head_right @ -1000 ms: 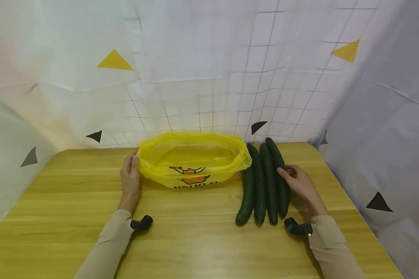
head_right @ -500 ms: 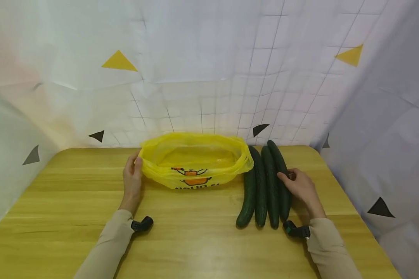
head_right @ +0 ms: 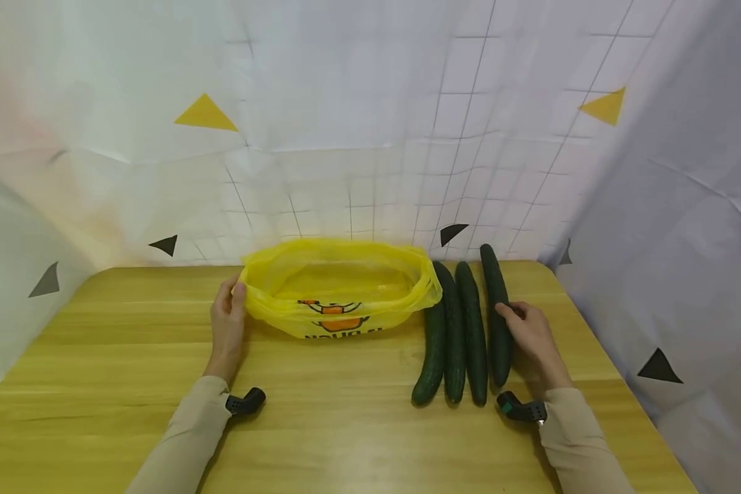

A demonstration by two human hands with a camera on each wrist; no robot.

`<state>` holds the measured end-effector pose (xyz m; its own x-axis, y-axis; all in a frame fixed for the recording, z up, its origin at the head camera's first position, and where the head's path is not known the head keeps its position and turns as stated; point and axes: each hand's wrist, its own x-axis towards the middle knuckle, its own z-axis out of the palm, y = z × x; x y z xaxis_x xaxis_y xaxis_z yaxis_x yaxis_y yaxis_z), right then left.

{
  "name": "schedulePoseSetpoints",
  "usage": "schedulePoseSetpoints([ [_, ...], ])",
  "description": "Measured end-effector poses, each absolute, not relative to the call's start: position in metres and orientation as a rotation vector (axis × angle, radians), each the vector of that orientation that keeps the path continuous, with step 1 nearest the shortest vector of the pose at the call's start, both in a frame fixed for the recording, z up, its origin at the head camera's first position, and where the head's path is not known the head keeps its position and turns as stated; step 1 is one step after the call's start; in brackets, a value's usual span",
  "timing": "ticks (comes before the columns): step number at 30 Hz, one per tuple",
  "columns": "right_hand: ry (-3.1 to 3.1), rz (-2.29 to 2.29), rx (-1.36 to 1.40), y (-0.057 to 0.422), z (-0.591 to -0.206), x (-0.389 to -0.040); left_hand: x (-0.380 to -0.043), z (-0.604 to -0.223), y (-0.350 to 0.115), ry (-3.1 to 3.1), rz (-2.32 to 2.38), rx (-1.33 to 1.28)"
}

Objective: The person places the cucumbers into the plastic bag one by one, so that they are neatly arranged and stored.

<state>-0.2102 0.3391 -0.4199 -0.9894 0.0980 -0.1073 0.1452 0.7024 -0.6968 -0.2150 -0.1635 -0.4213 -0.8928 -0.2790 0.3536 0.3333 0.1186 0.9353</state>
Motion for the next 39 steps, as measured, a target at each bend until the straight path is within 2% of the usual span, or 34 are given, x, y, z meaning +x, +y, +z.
schedulePoseSetpoints([
  [18,2.739,-1.469,0.314,0.342,-0.407,-0.204,-0.213,-0.423,-0.162,-1.954,-1.823,-0.062],
  [39,2.908,-1.676,0.180,0.327,-0.374,-0.196,-0.213,-0.422,-0.161,-1.921,-1.859,-0.070],
])
